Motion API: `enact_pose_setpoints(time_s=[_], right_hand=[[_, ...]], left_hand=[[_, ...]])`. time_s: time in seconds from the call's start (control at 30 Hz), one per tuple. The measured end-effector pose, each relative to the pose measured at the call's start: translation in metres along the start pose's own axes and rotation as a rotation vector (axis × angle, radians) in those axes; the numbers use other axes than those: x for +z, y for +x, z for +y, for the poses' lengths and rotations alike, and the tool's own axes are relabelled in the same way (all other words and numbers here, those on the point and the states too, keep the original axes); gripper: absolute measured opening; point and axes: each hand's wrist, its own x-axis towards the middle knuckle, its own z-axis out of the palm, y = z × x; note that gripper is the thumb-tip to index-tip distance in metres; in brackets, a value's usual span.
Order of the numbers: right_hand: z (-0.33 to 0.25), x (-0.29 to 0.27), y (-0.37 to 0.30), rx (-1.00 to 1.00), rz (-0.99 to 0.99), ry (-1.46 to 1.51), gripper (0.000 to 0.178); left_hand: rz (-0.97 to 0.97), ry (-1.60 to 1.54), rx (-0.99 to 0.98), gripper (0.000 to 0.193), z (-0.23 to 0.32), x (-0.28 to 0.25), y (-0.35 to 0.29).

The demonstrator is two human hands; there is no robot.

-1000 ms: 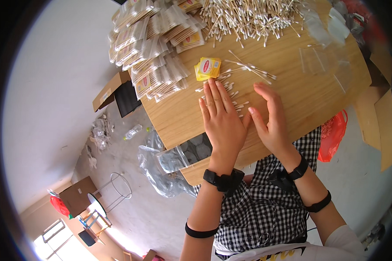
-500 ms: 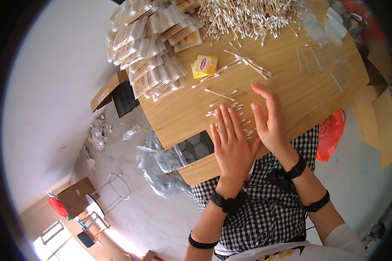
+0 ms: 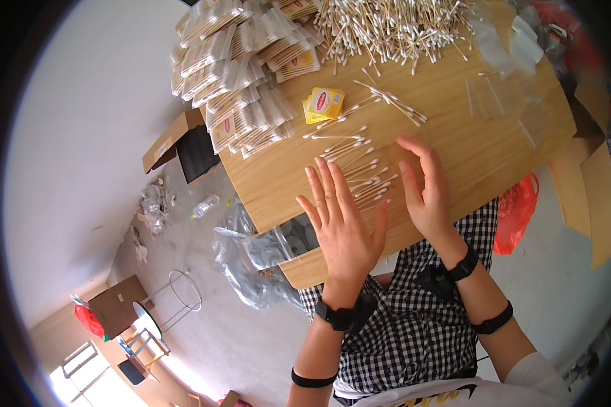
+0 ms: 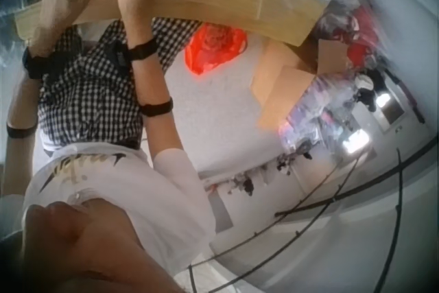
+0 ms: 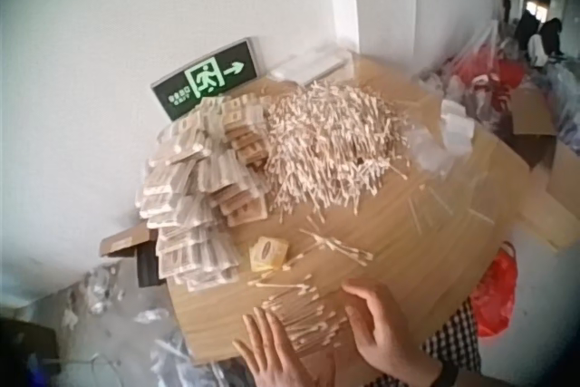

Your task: Packing small groups of cotton swabs into individual plastic sleeves and labeling them.

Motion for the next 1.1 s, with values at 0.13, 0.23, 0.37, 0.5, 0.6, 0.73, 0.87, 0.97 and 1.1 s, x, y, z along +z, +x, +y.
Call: enact_pose_setpoints(time_s=[0.13, 0.23, 0.37, 0.5, 0.6, 0.73, 0.87, 0.97, 1.1], right_hand=[[-0.001, -0.001, 0.001, 0.036, -0.024, 0.022, 0.028], [-0.002, 0.000, 0.001, 0.016, -0.091, 0.060, 0.028], [-0.006, -0.001, 0.006, -0.092, -0.152, -0.091, 0.029], [-0.012, 0.000, 0.015, -0.210, -0.204, -0.214, 0.033], [-0.016, 0.001, 0.027, -0.306, -0.283, -0.307, 0.031], [-0.015, -0.002, 0.037, -0.339, -0.403, -0.356, 0.027], [-0.018, -0.003, 0.039, -0.211, -0.441, -0.318, 0.025], [-0.018, -0.003, 0.037, -0.285, -0.364, -0.334, 0.026], [-0.020, -0.004, 0.037, -0.273, -0.462, -0.324, 0.027]], left_hand=[[-0.170, 0.041, 0.019, 0.082, -0.010, -0.001, -0.022], [-0.217, 0.125, 0.073, 0.086, -0.013, 0.001, -0.020], [-0.235, 0.170, 0.068, 0.090, -0.012, 0.015, -0.008], [-0.177, 0.204, 0.085, 0.094, -0.011, 0.020, -0.003], [-0.172, 0.210, 0.078, 0.094, -0.013, 0.023, -0.001], [-0.164, 0.217, 0.081, 0.093, -0.011, 0.024, -0.001], [-0.155, 0.210, 0.070, 0.094, -0.013, 0.022, -0.002], [-0.140, 0.173, 0.068, 0.094, -0.013, 0.023, -0.002], [-0.118, 0.143, 0.074, 0.092, -0.014, 0.024, -0.001]])
